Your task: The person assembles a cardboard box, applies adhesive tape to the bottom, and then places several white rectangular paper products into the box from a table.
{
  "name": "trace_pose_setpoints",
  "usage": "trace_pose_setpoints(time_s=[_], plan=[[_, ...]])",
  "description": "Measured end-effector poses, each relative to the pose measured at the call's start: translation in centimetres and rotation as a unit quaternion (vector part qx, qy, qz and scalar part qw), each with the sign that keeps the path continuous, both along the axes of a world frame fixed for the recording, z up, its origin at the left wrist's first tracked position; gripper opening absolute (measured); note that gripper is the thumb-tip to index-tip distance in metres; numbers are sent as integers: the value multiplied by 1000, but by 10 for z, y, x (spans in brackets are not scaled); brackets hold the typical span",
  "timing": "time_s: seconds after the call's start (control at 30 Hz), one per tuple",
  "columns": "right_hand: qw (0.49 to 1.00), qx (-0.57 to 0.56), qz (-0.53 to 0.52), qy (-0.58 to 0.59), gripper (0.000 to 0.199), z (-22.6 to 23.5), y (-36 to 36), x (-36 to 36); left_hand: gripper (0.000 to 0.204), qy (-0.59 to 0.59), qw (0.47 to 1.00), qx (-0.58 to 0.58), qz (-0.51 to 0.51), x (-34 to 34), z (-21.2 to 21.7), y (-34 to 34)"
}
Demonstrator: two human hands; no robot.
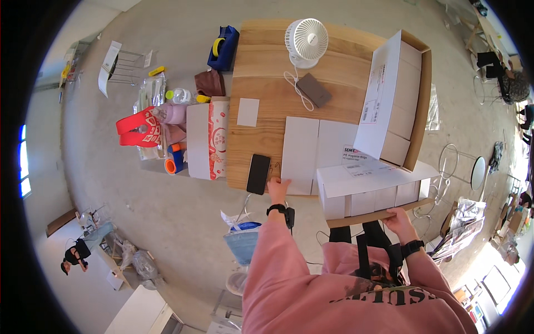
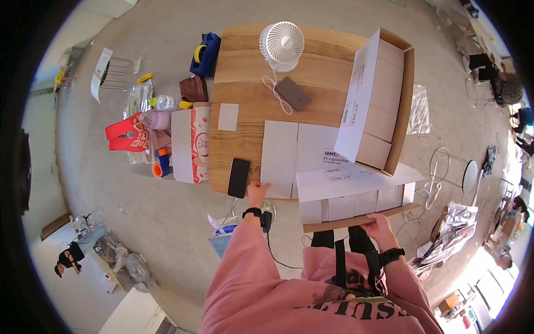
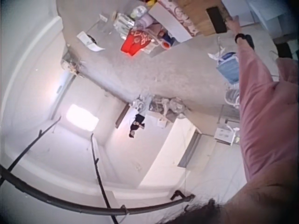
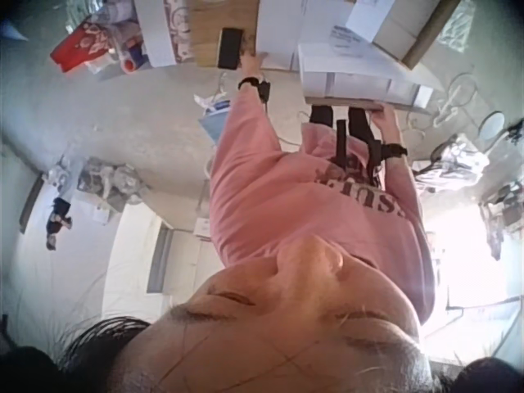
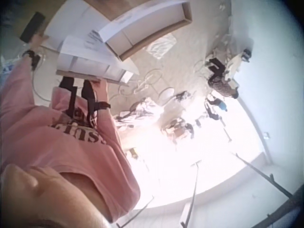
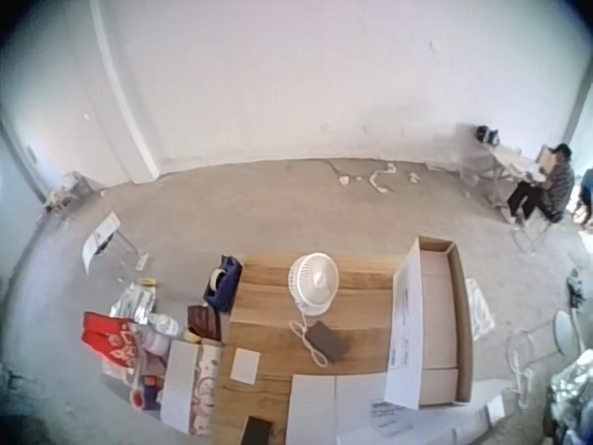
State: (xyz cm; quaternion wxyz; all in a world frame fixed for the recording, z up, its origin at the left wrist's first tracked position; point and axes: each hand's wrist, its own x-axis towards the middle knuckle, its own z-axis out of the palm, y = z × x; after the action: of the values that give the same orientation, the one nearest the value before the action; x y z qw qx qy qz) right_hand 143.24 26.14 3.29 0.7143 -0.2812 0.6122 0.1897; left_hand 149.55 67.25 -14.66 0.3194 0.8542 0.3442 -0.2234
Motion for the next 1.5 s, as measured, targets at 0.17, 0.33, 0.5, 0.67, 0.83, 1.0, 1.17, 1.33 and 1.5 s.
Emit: trace_pose_setpoints(time_s=[0.17, 0.33, 0.5, 0.67, 0.83, 1.0, 1.17, 1.33, 1.5], plan=[[1000, 2, -1, -4, 14, -6, -10, -13, 34, -65, 978, -177, 92, -24, -13, 17], [1000, -18, -13, -4, 7, -2, -9, -15, 26, 33, 948, -292, 123, -33, -4, 17], [999, -14, -34, -32, 9, -1, -12, -21, 20, -7, 893, -386, 233, -48, 4, 9], [998, -13, -28, -47, 8, 2, -11, -19, 23, 5, 899, -371, 233, -90, 4, 1], [997, 7, -32, -70, 6, -2, -13, -24, 23, 19, 908, -347, 233, -123, 11, -10], [997, 2, -40, -72, 7, 8, -10, -17, 25, 34, 885, -382, 264, -179, 31, -27], [996, -21, -31, -80, 7, 17, -8, -15, 27, 41, 863, -385, 325, -210, 59, -43], [994, 3, -33, -104, 8, -2, -12, -21, 30, 42, 847, -392, 356, -231, 69, -54], [990, 20, -27, -135, 10, -6, -9, -24, 27, 16, 837, -379, 395, -283, 81, -80]])
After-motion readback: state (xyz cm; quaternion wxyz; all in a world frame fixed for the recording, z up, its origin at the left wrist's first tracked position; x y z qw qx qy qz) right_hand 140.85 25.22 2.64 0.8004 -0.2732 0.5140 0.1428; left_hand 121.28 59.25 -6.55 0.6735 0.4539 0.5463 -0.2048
